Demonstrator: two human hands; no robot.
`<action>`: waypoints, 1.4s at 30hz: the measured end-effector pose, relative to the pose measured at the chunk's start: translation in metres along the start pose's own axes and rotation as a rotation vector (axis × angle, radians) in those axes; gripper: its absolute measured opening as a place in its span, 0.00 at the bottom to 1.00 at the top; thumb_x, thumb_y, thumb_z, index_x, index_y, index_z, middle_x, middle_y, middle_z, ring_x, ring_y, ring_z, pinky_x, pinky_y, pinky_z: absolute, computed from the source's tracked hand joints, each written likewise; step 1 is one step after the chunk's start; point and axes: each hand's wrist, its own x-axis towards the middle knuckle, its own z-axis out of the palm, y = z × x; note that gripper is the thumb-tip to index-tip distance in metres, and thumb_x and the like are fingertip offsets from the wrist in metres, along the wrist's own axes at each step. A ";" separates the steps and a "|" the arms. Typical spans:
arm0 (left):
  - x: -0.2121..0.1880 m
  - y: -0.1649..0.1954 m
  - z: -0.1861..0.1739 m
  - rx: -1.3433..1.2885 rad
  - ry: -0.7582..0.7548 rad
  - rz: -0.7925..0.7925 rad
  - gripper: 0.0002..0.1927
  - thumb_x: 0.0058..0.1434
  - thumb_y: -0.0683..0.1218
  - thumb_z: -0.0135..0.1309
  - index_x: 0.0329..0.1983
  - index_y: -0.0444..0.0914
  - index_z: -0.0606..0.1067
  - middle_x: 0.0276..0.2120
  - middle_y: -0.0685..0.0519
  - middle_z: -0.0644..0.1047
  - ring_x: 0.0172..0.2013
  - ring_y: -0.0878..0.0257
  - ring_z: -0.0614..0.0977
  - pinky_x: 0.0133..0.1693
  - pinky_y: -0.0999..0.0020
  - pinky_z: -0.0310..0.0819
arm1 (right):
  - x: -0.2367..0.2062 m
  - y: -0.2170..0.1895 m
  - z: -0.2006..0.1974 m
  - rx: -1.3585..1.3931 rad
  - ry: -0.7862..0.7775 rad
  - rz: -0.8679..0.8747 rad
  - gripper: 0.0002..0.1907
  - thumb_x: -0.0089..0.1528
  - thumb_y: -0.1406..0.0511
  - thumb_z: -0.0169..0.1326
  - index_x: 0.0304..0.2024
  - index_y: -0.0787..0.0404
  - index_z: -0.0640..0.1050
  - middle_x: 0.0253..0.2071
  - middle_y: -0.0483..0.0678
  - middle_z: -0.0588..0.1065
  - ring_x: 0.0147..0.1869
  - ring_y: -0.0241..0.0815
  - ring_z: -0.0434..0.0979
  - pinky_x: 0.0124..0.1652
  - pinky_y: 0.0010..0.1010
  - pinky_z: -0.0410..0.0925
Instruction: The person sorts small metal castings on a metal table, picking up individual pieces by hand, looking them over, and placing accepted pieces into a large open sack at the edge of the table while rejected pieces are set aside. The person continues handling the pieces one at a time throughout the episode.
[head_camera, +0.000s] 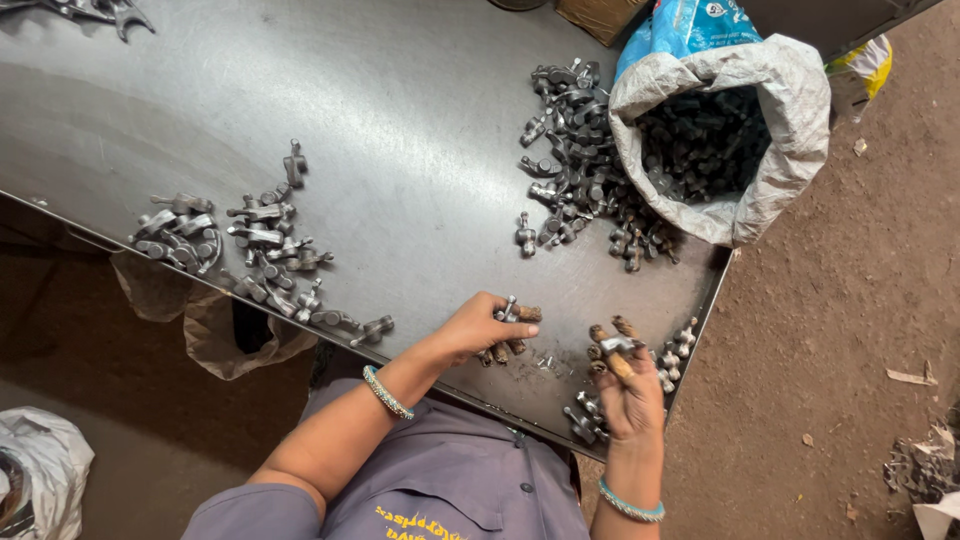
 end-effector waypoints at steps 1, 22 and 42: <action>0.000 -0.001 -0.001 -0.011 0.008 -0.007 0.21 0.57 0.46 0.66 0.53 0.32 0.81 0.26 0.50 0.81 0.21 0.70 0.78 0.20 0.76 0.70 | -0.005 -0.008 0.002 -0.053 0.034 -0.021 0.30 0.58 0.77 0.56 0.64 0.66 0.71 0.54 0.60 0.78 0.49 0.45 0.80 0.44 0.32 0.74; -0.017 0.033 -0.045 -0.244 0.186 0.017 0.14 0.59 0.47 0.64 0.44 0.34 0.83 0.27 0.49 0.82 0.20 0.69 0.78 0.20 0.77 0.69 | -0.073 -0.107 -0.072 -1.509 1.006 -0.067 0.27 0.56 0.59 0.73 0.54 0.62 0.81 0.39 0.56 0.81 0.32 0.47 0.82 0.34 0.36 0.73; -0.013 0.001 -0.021 0.005 0.144 0.135 0.14 0.51 0.46 0.70 0.39 0.37 0.83 0.27 0.53 0.81 0.23 0.68 0.77 0.24 0.74 0.72 | 0.023 0.025 0.074 -0.368 -0.130 -0.160 0.14 0.61 0.75 0.59 0.50 0.68 0.77 0.44 0.52 0.79 0.47 0.44 0.81 0.50 0.34 0.75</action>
